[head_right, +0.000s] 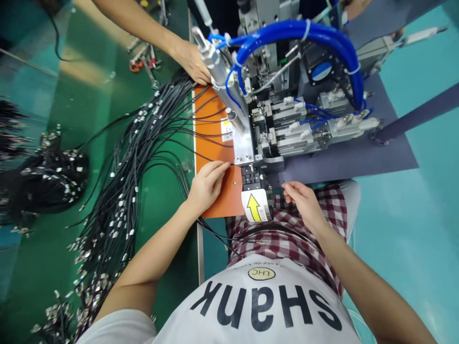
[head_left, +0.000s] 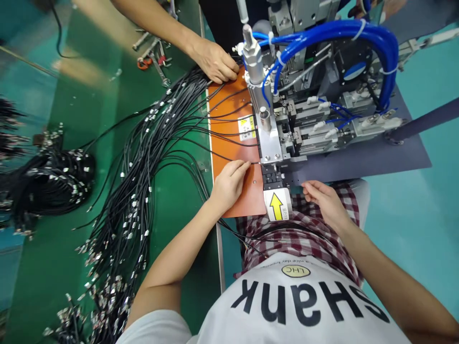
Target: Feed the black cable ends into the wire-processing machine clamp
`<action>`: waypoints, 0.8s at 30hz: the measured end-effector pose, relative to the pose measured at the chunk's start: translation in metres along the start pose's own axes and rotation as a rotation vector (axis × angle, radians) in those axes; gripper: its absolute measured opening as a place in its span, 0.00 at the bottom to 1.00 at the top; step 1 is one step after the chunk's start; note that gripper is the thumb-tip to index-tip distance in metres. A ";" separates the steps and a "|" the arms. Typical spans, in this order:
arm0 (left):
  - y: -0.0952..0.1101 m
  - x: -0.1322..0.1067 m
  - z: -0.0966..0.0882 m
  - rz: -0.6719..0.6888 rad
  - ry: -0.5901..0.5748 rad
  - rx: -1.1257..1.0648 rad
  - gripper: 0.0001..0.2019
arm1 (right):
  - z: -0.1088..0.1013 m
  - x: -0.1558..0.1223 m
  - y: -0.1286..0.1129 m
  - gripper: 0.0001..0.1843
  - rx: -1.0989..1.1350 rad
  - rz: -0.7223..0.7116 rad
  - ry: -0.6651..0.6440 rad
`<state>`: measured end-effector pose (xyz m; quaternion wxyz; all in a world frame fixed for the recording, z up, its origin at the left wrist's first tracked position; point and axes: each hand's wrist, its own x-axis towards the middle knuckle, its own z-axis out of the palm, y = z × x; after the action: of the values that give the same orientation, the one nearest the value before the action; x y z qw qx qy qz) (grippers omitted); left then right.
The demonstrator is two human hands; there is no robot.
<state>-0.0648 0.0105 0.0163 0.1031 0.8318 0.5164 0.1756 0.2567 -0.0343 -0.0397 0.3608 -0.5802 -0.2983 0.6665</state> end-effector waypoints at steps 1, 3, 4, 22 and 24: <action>-0.014 0.000 -0.010 -0.021 -0.011 0.044 0.20 | -0.003 -0.001 0.000 0.21 -0.009 0.007 0.015; -0.049 0.001 -0.030 -0.114 -0.030 0.187 0.20 | -0.007 -0.002 0.000 0.21 -0.018 0.013 0.038; -0.067 0.003 -0.038 -0.173 -0.044 0.263 0.20 | -0.008 -0.002 0.000 0.21 -0.016 0.010 0.047; -0.160 0.055 -0.089 -0.547 -0.181 0.426 0.39 | -0.022 -0.008 -0.002 0.21 -0.037 0.009 0.124; -0.181 0.061 -0.102 -0.644 -0.265 0.442 0.35 | -0.020 -0.006 -0.002 0.21 -0.048 0.019 0.106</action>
<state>-0.2293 0.1450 0.0577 0.0372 0.6451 0.7579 -0.0894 0.2769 -0.0384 -0.0373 0.3556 -0.6261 -0.2891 0.6309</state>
